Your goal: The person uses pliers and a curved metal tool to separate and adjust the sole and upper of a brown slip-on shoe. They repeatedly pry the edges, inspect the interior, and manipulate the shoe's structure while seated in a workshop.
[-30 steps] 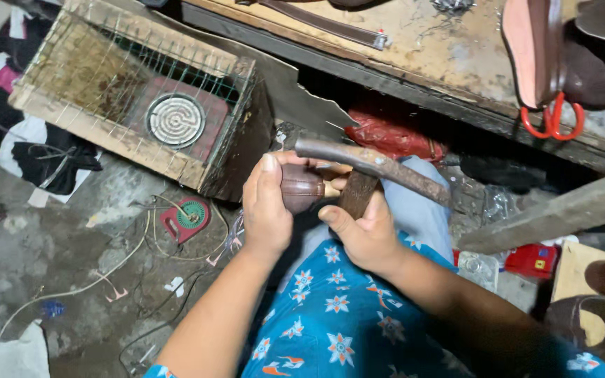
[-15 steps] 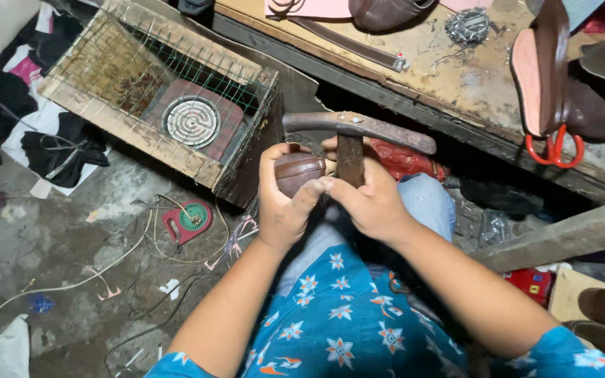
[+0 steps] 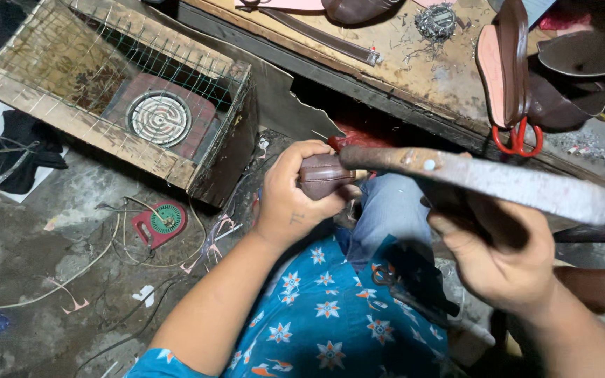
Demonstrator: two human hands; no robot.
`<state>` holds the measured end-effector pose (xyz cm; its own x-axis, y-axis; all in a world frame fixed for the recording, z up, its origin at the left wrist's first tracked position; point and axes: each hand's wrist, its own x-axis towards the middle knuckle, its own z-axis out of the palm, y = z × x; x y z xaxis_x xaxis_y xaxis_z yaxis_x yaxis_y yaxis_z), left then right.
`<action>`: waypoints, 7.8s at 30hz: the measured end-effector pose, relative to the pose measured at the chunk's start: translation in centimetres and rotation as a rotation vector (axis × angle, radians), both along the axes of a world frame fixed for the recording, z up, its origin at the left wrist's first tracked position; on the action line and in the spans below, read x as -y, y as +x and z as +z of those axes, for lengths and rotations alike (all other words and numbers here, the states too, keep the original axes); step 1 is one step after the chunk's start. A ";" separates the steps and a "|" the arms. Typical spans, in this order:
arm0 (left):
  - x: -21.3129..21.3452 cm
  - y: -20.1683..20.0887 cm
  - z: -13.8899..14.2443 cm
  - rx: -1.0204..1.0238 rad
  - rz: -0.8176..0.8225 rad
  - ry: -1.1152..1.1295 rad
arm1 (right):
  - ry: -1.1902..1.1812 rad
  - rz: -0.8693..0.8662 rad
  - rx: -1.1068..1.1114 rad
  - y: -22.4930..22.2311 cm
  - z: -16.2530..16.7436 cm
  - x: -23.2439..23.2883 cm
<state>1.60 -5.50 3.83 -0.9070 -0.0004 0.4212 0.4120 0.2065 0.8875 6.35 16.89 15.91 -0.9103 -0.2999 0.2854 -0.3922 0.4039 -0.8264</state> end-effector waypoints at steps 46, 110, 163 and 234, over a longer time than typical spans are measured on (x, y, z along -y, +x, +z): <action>4.7 -3.6 -3.8 0.670 -0.466 1.101 | -0.505 0.034 0.505 -2.7 -12.4 2.5; 2.1 -4.9 -11.9 0.576 0.185 0.165 | 0.546 -0.149 0.058 0.9 -14.1 -1.8; 0.2 -4.3 -7.8 0.024 -0.213 -0.641 | 0.529 -0.353 0.216 -1.4 -18.5 -8.1; -0.9 -5.7 -7.4 0.016 -0.139 -0.875 | 0.364 -0.265 -0.004 4.9 -21.2 -9.0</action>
<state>-4.05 -4.60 -3.60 -0.8808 0.4264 0.2058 0.4725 0.7631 0.4410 11.29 25.90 -5.30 -0.9682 -0.1382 0.2085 -0.2392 0.7554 -0.6101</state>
